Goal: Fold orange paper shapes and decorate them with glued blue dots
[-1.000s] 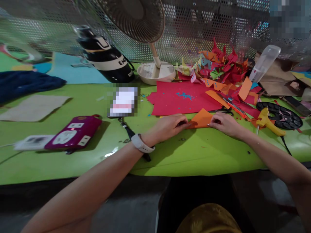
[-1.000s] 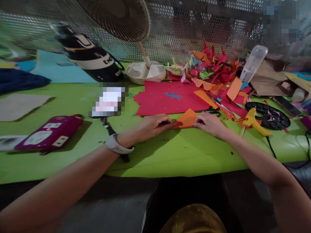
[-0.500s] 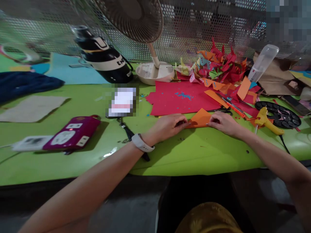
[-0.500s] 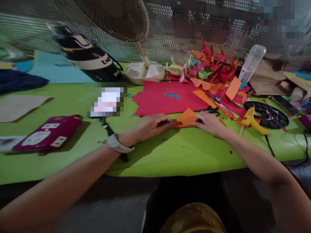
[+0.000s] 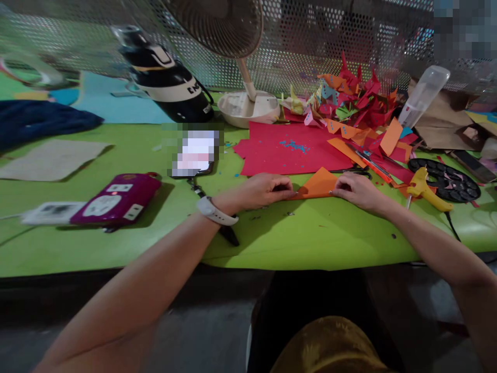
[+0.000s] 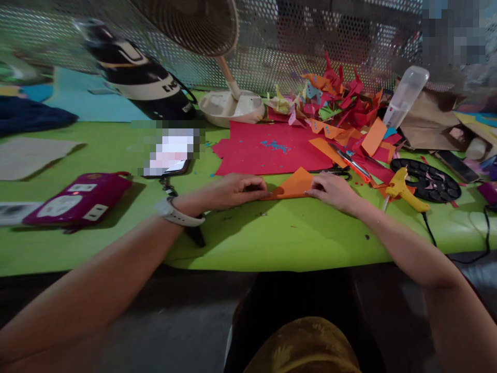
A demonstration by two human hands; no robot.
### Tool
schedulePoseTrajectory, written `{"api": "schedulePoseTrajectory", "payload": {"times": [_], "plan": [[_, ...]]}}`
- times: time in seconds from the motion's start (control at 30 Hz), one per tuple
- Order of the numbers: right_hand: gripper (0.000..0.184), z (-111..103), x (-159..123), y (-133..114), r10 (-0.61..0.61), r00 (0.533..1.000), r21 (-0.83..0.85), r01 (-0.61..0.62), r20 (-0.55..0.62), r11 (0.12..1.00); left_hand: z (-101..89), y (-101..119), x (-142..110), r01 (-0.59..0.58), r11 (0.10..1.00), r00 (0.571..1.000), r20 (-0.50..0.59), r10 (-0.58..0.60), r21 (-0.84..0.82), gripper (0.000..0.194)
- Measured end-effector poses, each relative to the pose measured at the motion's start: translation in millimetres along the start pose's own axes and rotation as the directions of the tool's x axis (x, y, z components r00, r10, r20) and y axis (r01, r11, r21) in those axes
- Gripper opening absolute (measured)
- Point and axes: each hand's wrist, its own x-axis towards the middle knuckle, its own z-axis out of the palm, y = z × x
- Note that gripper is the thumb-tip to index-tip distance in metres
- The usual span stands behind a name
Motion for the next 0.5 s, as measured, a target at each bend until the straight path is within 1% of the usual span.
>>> {"api": "schedulePoseTrajectory", "payload": {"times": [0.17,0.3,0.33,0.37,0.4,0.43,0.47,0.5], "plan": [[0.019,1.2,1.9,2.7,-0.015,1.000,-0.001,0.015,-0.008,1.000,-5.4,-7.2,-2.0,0.036,0.999,0.998,0.048,-0.036,0.016,0.046],[0.020,1.7,2.3,4.1,-0.013,1.000,0.013,0.013,-0.015,1.000,-5.7,-15.3,-2.5,0.035,0.999,0.999,0.023,-0.035,-0.011,0.044],[0.020,1.4,2.1,4.3,-0.004,1.000,0.016,0.004,-0.011,1.000,-5.0,-16.3,-2.8,0.027,0.999,1.000,-0.008,-0.027,-0.017,0.044],[0.020,1.0,1.9,4.4,0.006,1.000,0.018,-0.006,-0.008,1.000,-3.9,-16.2,-3.1,0.013,1.000,0.997,-0.069,-0.014,-0.014,0.043],[0.020,0.6,1.6,4.6,0.016,1.000,0.019,-0.016,-0.007,1.000,-2.1,-14.8,-3.4,-0.004,1.000,0.988,-0.155,0.004,0.001,0.043],[0.020,0.2,1.4,4.8,0.027,1.000,0.018,-0.027,-0.006,0.999,0.5,-12.0,-3.7,-0.031,0.999,0.965,-0.259,0.037,0.028,0.042],[0.021,0.0,1.4,5.1,0.037,0.999,0.017,-0.037,-0.005,0.999,4.1,-7.6,-4.0,-0.061,0.995,0.925,-0.371,0.085,0.075,0.043],[0.020,0.0,1.5,5.4,0.045,0.999,0.014,-0.045,-0.002,0.999,8.8,-1.9,-4.2,-0.091,0.987,0.887,-0.440,0.139,0.129,0.042]]}}
